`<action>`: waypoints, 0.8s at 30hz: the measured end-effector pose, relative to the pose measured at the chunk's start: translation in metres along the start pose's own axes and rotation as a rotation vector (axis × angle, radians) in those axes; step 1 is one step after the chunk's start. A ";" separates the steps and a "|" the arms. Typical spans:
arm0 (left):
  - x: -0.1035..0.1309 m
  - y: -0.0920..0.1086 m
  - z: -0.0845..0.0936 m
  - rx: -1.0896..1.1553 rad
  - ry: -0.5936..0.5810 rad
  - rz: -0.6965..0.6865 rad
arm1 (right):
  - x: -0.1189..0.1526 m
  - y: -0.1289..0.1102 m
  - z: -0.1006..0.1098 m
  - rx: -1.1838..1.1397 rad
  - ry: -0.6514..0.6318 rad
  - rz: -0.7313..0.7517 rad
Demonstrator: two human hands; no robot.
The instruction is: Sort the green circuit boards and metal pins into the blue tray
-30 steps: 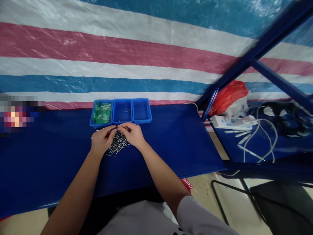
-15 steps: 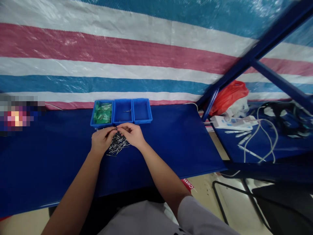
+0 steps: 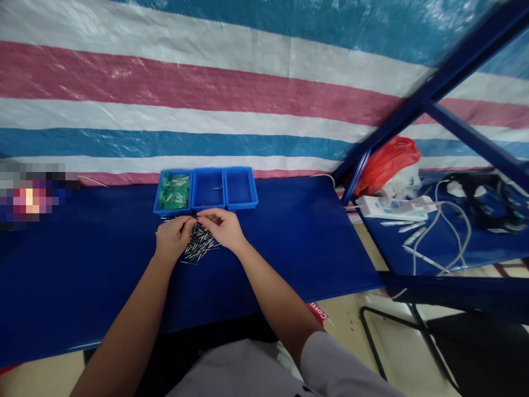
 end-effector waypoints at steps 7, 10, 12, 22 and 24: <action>0.002 -0.001 0.000 0.029 0.058 0.013 | -0.004 0.006 0.004 -0.128 0.021 -0.013; 0.002 -0.001 0.000 0.034 0.078 -0.015 | -0.004 0.007 0.004 -0.141 0.032 -0.020; 0.002 -0.001 0.001 0.028 0.067 -0.015 | -0.004 0.005 0.004 -0.125 0.032 -0.013; 0.002 -0.001 0.002 0.067 0.020 0.063 | -0.003 0.008 0.005 -0.118 0.027 -0.013; 0.003 -0.002 0.002 0.087 0.050 0.080 | -0.004 0.009 0.005 -0.131 0.029 -0.014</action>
Point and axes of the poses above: each hand's wrist, its own x-axis away from the middle knuckle, its own z-axis out of the back of the hand, y = z × x, the point moved 5 cm from there along -x, towards the middle knuckle, and after that the axes turned 11 degrees about -y, right-handed, at the moved point
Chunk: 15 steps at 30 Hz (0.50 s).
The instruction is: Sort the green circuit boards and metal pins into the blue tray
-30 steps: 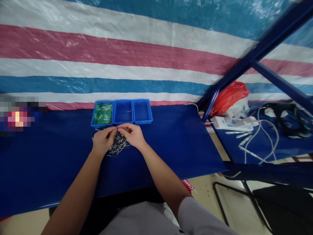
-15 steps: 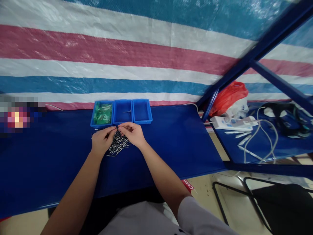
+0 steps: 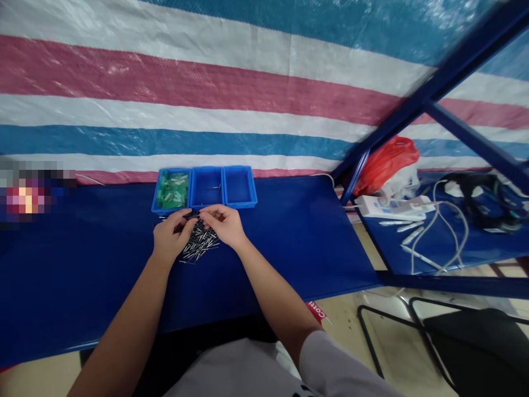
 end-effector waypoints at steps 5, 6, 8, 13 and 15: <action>0.000 -0.001 -0.001 -0.028 0.027 -0.039 | 0.000 0.000 -0.001 -0.038 -0.006 -0.001; 0.000 -0.002 -0.002 -0.042 0.018 -0.031 | 0.000 -0.001 -0.001 -0.047 -0.006 0.003; -0.001 -0.003 -0.001 -0.074 -0.009 -0.018 | -0.001 -0.002 -0.002 -0.064 -0.014 0.000; -0.001 -0.002 0.002 -0.131 -0.002 -0.028 | -0.002 0.002 -0.003 -0.140 -0.009 -0.025; 0.001 -0.003 0.005 -0.147 0.067 -0.023 | -0.002 0.002 -0.002 -0.205 0.035 0.007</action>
Point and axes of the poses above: each hand's wrist, its own x-axis away from the middle knuckle, its own z-axis out of the back of the hand, y = z × x, the point moved 5 cm from there along -x, towards the middle knuckle, and after that the axes turned 11 degrees about -y, right-handed, at the moved point
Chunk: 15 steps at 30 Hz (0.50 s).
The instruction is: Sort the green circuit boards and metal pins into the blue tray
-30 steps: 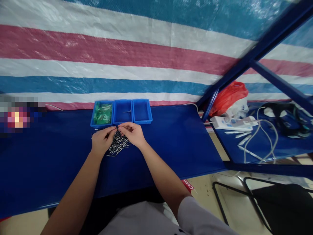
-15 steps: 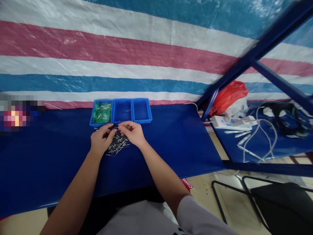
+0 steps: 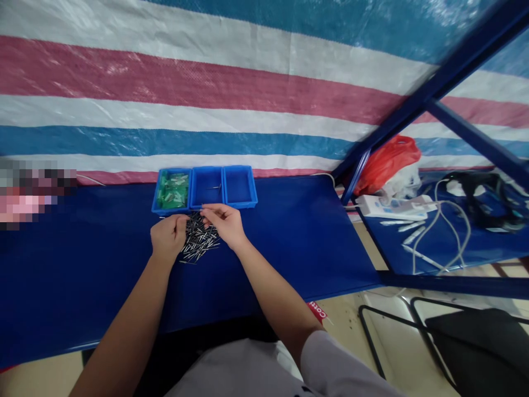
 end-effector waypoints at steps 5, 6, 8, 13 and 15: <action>0.005 -0.005 0.004 -0.013 0.111 0.017 | 0.000 -0.004 0.002 0.067 -0.018 0.072; 0.005 -0.005 0.005 -0.017 0.124 0.008 | 0.000 -0.006 0.003 0.151 -0.022 0.073; 0.006 -0.004 0.006 -0.028 0.146 -0.016 | 0.001 -0.008 0.006 0.386 -0.031 0.081; 0.006 0.000 0.008 -0.059 0.193 -0.067 | 0.005 -0.014 -0.001 0.913 -0.169 0.179; 0.005 0.001 0.010 -0.067 0.216 -0.088 | 0.006 -0.013 -0.004 1.008 -0.207 0.180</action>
Point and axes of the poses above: each hand's wrist, its own x-axis away from the middle knuckle, its own z-axis out of the back of the hand, y = z × x, the point moved 5 cm from there along -x, towards the middle knuckle, and after that the axes turned 11 degrees about -y, right-handed, at the moved point
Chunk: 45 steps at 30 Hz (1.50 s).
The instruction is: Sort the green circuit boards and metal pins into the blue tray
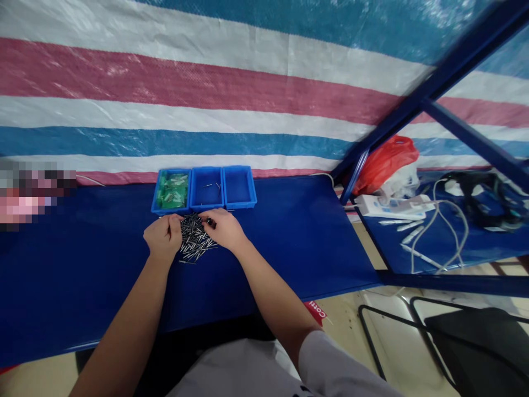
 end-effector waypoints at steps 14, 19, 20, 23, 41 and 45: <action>0.010 0.037 0.016 0.015 -0.085 0.111 | -0.001 0.000 -0.007 -0.054 0.063 0.035; 0.012 0.031 0.007 0.080 -0.137 0.102 | -0.002 0.005 -0.008 -0.561 0.188 -0.049; 0.013 0.030 0.006 0.097 -0.141 0.092 | -0.002 0.007 -0.009 -0.644 0.181 -0.055; 0.015 0.030 0.003 0.147 -0.144 0.078 | -0.004 0.009 -0.014 -0.824 0.128 -0.058; 0.019 0.023 -0.001 0.198 -0.113 0.135 | -0.003 -0.002 -0.013 -0.509 0.107 -0.025; 0.019 0.023 -0.002 0.198 -0.116 0.149 | -0.002 -0.012 -0.010 -0.305 0.078 0.036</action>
Point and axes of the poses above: each hand's wrist, its own x-axis away from the middle knuckle, its own z-axis out of the back of the hand, y = z × x, the point moved 5 cm from there along -x, towards the middle knuckle, and after that the axes turned 11 degrees about -y, right-handed, at the moved point
